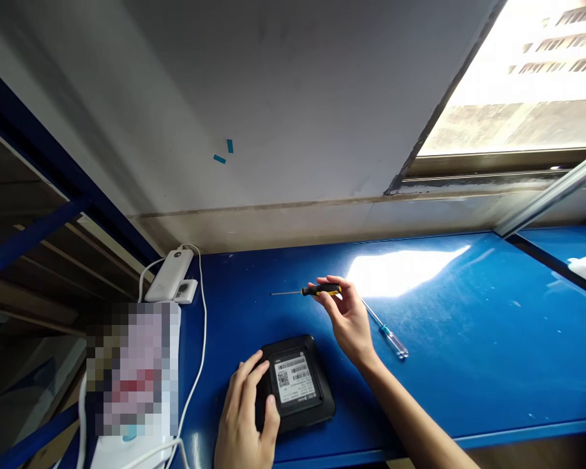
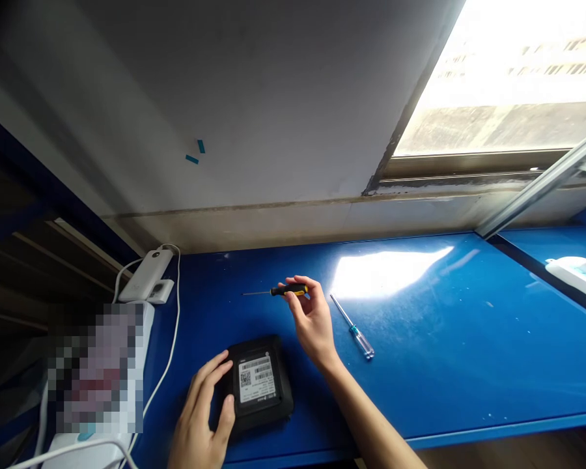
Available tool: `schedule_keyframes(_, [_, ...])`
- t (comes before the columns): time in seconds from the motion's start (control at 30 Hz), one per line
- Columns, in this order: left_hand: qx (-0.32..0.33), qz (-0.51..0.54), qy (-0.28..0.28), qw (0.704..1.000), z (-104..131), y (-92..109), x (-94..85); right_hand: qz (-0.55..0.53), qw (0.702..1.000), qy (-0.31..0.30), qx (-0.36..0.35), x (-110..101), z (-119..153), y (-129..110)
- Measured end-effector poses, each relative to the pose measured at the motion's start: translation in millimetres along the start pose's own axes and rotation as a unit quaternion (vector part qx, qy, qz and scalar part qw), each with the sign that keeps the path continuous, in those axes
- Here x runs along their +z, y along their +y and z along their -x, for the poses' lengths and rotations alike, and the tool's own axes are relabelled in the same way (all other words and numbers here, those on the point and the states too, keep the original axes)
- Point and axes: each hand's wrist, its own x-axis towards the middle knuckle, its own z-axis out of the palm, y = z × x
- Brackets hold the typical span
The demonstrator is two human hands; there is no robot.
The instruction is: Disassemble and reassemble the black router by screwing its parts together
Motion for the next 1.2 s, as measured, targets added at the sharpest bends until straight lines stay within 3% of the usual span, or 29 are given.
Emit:
schedule_keyframes(0.2, [0.033, -0.031, 0.003, 0.999, -1, 1, -11.3, -0.005, 0.996, 0.005, 0.089, -41, 39, -25])
schedule_keyframes(0.43, [0.137, -0.049, 0.025, 0.989, 5, 13, -8.9, 0.058, 0.978, 0.04, 0.194, -88, 81, -35])
schedule_keyframes(0.67, [0.166, -0.052, 0.038, 0.984, 15, 42, 7.4, 0.064, 0.982, 0.039, 0.174, -93, 91, -38])
schedule_keyframes(1.0, [0.211, -0.077, 0.033, 0.974, 14, 39, 6.8, 0.084, 0.984, 0.032, 0.155, -95, 92, -33])
schedule_keyframes(1.2, [0.196, -0.097, 0.01, 0.976, 12, 45, 9.7, 0.114, 0.984, 0.029, 0.134, -95, 94, -34])
